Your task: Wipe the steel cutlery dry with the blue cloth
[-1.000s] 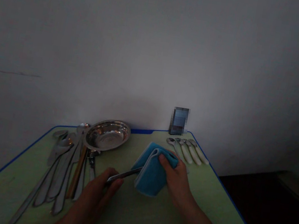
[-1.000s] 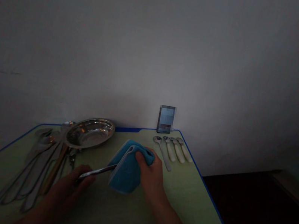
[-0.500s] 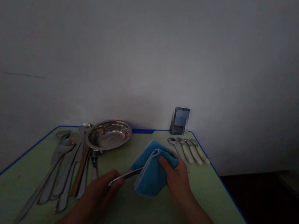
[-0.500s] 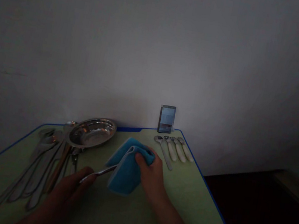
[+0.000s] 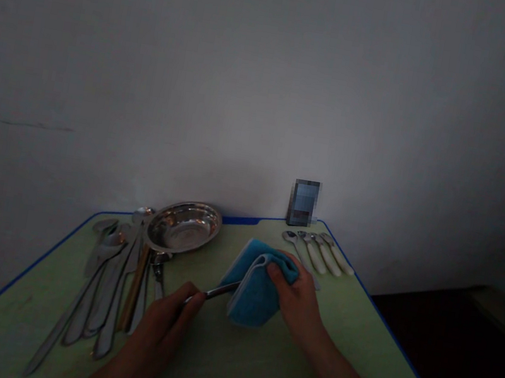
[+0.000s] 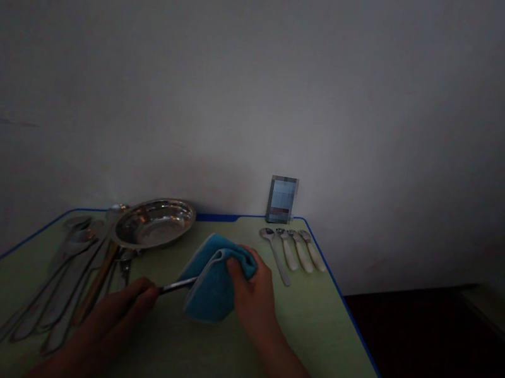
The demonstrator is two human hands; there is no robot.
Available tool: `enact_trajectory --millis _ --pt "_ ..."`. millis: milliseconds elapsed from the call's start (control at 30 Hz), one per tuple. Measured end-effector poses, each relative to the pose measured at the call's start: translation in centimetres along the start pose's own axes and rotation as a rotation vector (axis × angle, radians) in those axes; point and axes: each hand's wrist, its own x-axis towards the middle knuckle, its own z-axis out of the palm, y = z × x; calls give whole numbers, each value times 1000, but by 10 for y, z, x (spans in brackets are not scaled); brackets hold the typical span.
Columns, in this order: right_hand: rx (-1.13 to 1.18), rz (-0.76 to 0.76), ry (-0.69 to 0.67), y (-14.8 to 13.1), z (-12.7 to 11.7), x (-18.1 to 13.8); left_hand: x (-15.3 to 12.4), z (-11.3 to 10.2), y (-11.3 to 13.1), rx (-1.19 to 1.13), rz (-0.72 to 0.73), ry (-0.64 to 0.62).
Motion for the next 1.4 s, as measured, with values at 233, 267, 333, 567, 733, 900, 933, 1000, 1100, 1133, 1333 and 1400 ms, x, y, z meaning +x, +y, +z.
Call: enact_trajectory --millis 233,267,333,567,733,900,933,1000,1100,1133,1333,1400 --pt "-136 -35 31 0 -1 1 0 0 1 -14 -11 -21" --pt "-145 -30 31 0 -1 1 0 1 1 -14 -12 -13" --pt "-152 -19 30 0 -2 1 0 1 1 -8 -7 7" --pt "-30 -6 -16 -1 -2 2 -1 -1 1 11 -13 -2" --pt "51 12 -42 -3 -2 1 -1 -1 0 22 -14 13" --pt "46 11 -31 -3 -1 0 0 0 0 14 -10 -2" --pt "45 9 -28 -3 0 0 0 0 0 15 -12 0" --pt "42 8 -23 -4 0 0 1 -1 -1 17 -16 7" --pt "31 11 -18 -4 1 0 1 -1 -1 15 -9 -1" --pt "24 13 -18 -4 1 0 0 -1 -1 15 -7 -5" --pt "-12 5 -25 0 0 1 -1 1 -3 19 -5 -2" --pt "-17 6 -29 2 0 1 -1 2 -5 22 2 -3"
